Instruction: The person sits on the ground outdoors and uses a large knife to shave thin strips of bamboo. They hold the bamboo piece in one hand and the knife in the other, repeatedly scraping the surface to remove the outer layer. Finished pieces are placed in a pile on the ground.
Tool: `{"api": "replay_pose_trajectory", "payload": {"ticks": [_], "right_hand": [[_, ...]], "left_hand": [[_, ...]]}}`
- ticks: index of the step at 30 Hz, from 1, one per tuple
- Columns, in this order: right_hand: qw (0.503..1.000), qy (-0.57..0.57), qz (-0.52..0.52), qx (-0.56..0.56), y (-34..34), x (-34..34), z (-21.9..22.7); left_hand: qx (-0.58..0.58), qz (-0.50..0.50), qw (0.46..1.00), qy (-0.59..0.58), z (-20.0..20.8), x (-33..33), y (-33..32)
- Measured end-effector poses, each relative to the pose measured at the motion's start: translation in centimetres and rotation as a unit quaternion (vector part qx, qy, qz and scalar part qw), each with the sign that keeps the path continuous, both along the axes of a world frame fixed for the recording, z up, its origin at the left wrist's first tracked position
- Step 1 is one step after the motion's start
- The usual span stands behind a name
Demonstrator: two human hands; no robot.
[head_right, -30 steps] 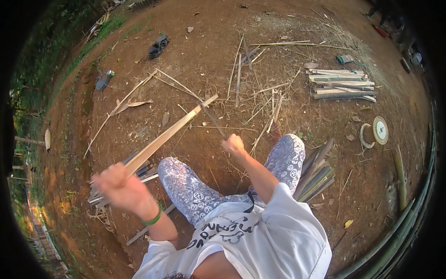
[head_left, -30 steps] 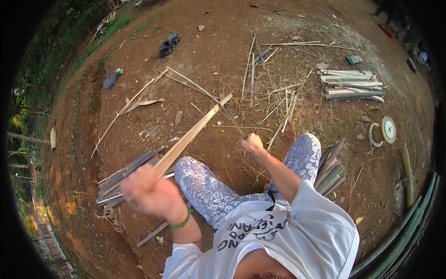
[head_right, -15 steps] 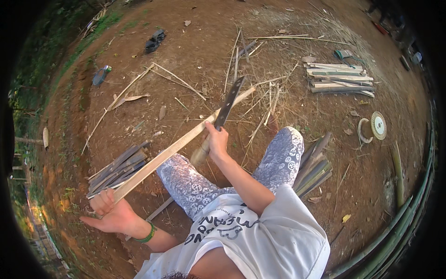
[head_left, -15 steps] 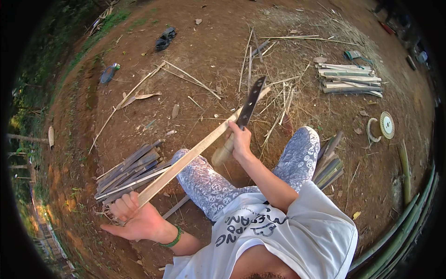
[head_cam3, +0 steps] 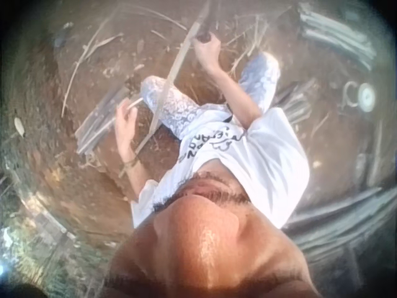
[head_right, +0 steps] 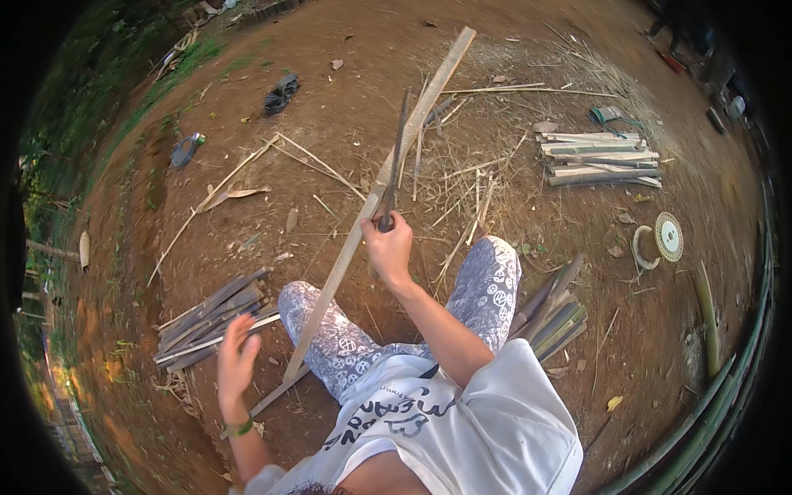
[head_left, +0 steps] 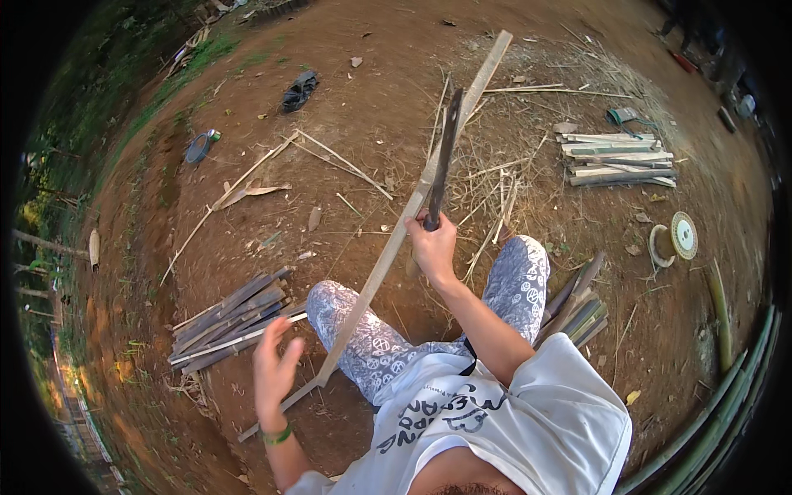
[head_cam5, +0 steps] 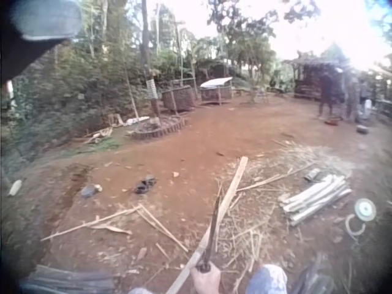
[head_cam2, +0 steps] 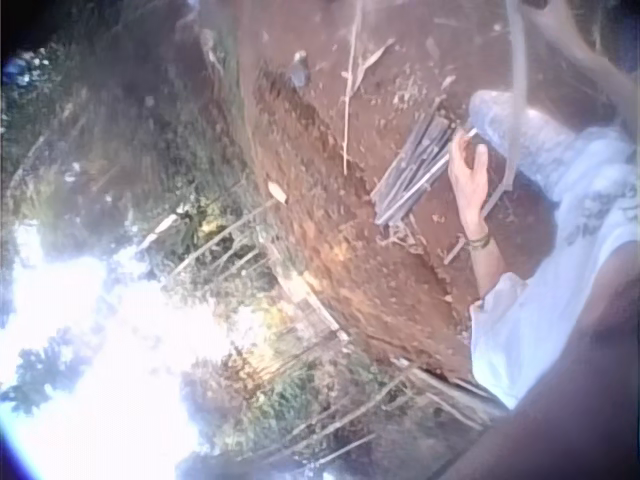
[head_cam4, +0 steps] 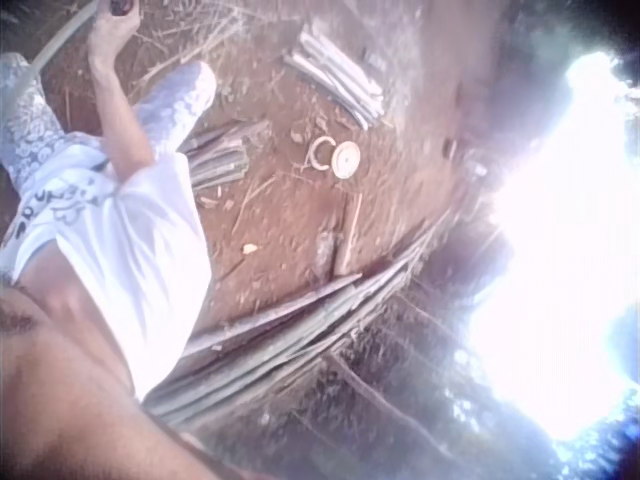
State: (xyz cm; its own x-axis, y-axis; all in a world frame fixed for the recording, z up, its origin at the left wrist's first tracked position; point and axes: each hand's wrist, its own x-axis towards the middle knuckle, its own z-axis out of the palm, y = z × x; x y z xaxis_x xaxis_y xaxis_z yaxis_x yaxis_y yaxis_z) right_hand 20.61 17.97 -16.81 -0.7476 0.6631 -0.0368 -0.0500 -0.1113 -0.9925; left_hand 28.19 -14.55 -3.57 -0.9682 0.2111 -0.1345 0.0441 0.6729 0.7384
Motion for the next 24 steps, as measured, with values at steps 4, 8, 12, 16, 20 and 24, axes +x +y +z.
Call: {"api": "replay_pose_trajectory", "payload": {"ticks": [4,8,12,16,20,24], "right_hand": [[0.998,0.032,0.045,-0.029,-2.1,1.3,2.5],[0.996,0.032,0.082,0.021,-1.9,1.4,3.4],[0.971,-0.019,0.127,0.203,1.7,2.0,5.1],[0.89,0.024,0.14,0.434,3.7,3.0,3.0],[0.822,0.054,0.141,0.549,4.3,3.5,2.7],[0.778,0.062,0.111,0.615,8.5,2.0,4.2]], "left_hand": [[0.064,-0.108,0.989,-0.079,-6.4,-5.4,6.0],[0.176,-0.073,0.963,-0.188,-7.8,-6.3,12.3],[0.206,0.008,0.967,-0.153,-7.6,-5.6,15.3],[0.145,0.018,0.988,-0.041,-7.2,-5.8,16.5],[0.09,0.013,0.987,0.134,-8.7,-5.7,15.8],[0.126,0.024,0.989,0.074,-5.6,-4.2,17.0]]}}
